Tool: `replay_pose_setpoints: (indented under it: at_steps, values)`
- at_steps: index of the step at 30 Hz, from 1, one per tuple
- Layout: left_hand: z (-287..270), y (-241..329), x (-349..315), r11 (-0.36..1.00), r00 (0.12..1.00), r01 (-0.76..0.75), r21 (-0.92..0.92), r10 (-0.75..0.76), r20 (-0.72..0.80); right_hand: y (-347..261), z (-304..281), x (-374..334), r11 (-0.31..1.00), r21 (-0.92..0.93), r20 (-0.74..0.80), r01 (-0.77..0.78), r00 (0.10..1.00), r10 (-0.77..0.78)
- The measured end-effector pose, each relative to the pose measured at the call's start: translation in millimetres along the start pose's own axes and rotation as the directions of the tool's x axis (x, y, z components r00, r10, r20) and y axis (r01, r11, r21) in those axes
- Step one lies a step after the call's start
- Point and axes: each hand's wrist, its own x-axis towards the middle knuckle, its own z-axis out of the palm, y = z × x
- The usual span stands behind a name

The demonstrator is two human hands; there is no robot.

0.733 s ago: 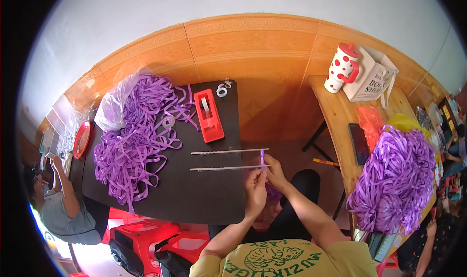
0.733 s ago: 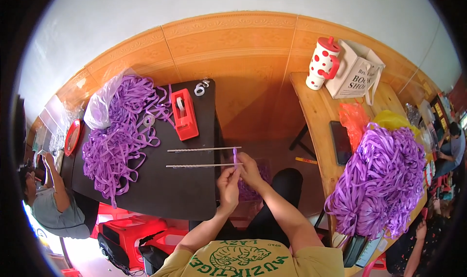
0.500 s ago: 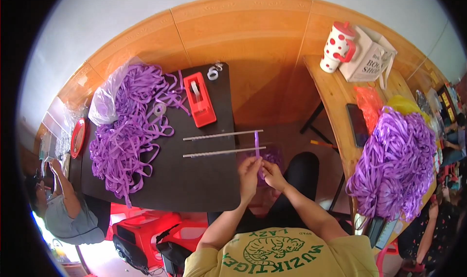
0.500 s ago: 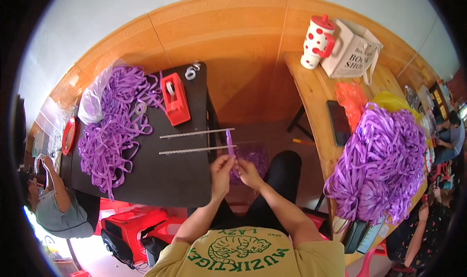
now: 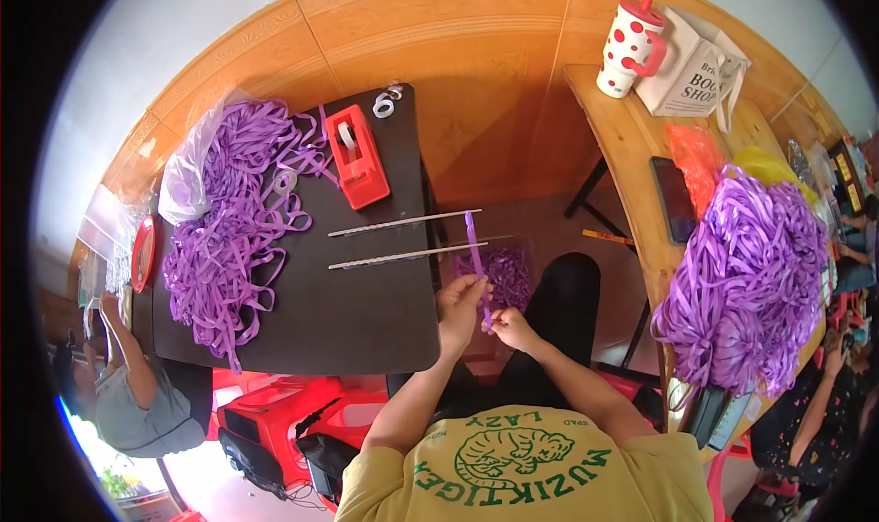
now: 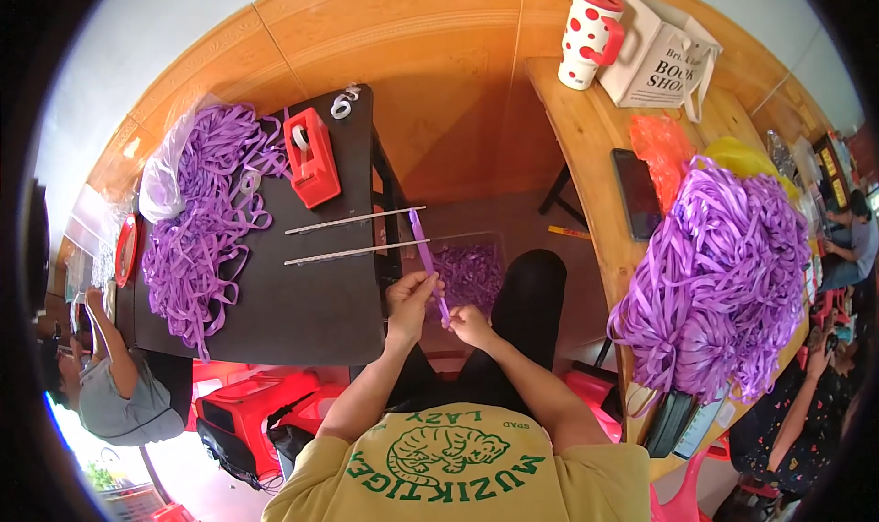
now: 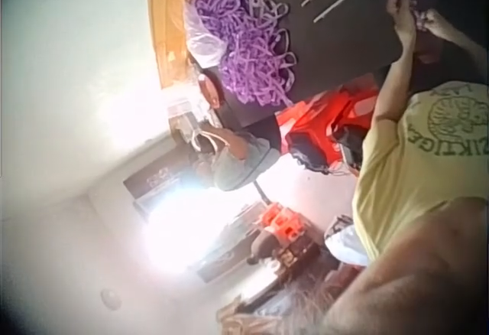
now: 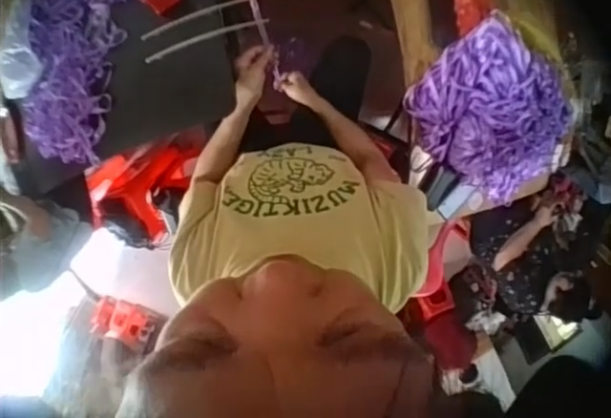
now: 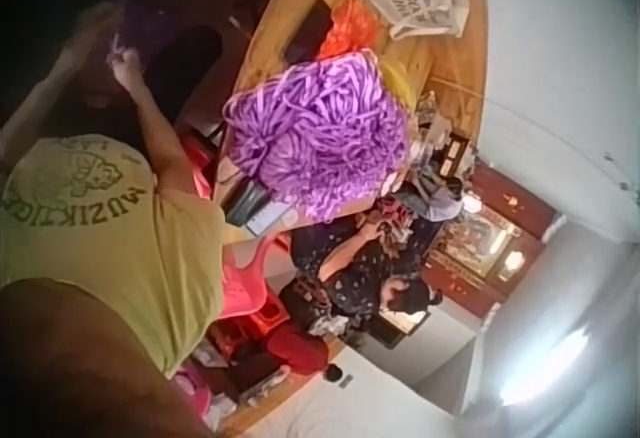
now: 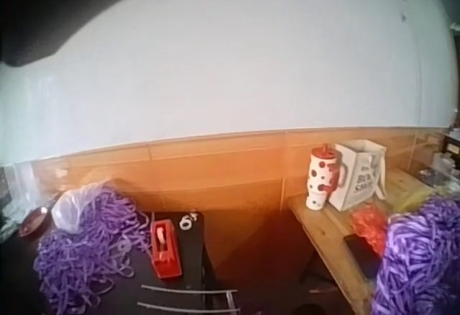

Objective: Wrapping and tying purple ribbons onto metal rods to create decorative pom-poms.

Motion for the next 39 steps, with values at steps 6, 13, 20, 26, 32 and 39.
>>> replay_pose_setpoints:
  at_steps: [6, 13, 20, 26, 32, 39]
  values:
    - [1.9, -0.5, 3.9, 0.994, 0.996, -0.086, 0.067, 0.087, -0.023, -13.5, -2.7, -3.2, 0.984, 0.063, 0.092, -0.168, 0.983, 0.162]
    - [8.2, 4.3, -4.6, 0.938, 0.966, -0.185, 0.293, 0.229, -0.121, -52.9, -1.9, -38.8, 0.978, 0.014, 0.327, -0.207, 0.926, 0.191]
    - [14.8, 6.3, -12.5, 0.969, 0.956, -0.247, 0.031, 0.249, -0.153, -85.1, -1.4, -76.7, 0.960, 0.154, 0.375, -0.234, 0.913, 0.162]
    - [23.6, 28.2, -31.6, 0.982, 0.990, -0.118, -0.148, 0.104, -0.098, -88.8, 5.3, -77.5, 0.965, 0.189, 0.367, -0.180, 0.925, 0.100]
    - [24.5, 39.1, -45.0, 0.974, 0.993, -0.075, -0.214, 0.053, -0.106, -77.4, -14.3, -65.5, 1.000, 0.018, 0.290, -0.001, 0.957, -0.005]
    - [20.1, 41.3, -46.5, 0.979, 0.993, -0.076, -0.191, 0.056, -0.107, -192.5, -39.8, -11.0, 0.407, -0.828, -0.208, 0.386, 0.462, -0.862]
